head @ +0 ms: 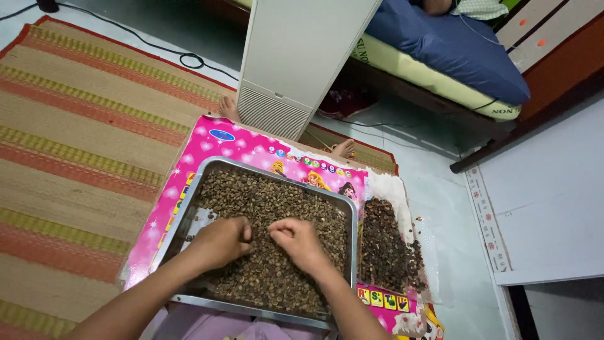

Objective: Manually sorting coffee beans by picking out individual beans from a tray and moving them to a separate pile on the side.

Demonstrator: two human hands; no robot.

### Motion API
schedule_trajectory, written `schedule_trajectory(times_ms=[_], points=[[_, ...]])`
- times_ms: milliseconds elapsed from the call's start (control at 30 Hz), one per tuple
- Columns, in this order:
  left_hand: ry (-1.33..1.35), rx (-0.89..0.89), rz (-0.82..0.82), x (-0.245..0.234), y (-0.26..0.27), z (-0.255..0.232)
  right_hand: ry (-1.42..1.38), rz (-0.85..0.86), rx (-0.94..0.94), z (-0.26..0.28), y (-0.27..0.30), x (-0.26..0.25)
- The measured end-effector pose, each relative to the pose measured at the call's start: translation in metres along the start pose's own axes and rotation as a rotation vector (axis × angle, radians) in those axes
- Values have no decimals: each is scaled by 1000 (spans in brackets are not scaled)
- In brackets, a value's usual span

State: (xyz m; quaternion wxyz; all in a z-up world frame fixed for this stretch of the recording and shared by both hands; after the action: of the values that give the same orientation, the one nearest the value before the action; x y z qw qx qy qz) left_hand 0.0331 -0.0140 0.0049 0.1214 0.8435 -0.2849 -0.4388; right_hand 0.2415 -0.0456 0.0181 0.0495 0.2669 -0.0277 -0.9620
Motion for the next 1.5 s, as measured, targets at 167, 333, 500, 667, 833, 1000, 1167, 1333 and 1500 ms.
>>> schedule_trajectory(times_ms=[167,333,500,667,833,1000,1167,1333,1500], points=[[77,-61,-8,2,9,17,494,235,-102,26,-3,13],[133,-12,12,-5,11,1,693,300,-109,33,-1,18],[-18,31,-9,0,6,-15,735,266,-206,24,-1,24],[-121,37,-60,14,-7,-9,767,233,-244,-22,-14,37],[-43,83,-127,12,-7,-5,556,166,-211,-15,-10,24],[1198,39,44,14,-1,-5,-672,69,211,6,-1,2],[1916,74,91,27,-2,-19,-1130,192,266,0,12,11],[2005,252,-109,35,31,-63,-1400,129,288,5,25,26],[1211,696,-527,55,39,-99,-1657,-72,480,-5,35,39]])
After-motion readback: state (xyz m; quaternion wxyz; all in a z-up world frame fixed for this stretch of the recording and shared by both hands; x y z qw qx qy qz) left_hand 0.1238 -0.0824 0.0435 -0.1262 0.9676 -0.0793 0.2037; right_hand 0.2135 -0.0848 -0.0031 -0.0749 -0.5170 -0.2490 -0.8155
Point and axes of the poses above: each hand's wrist, its own y-axis away from the middle knuckle, its own x-axis out of the palm, z = x × y, the point moved 2 cm from there along -y, towards the middle knuckle, and after that the axes turned 3 degrees about -x, right-handed, at the moved point
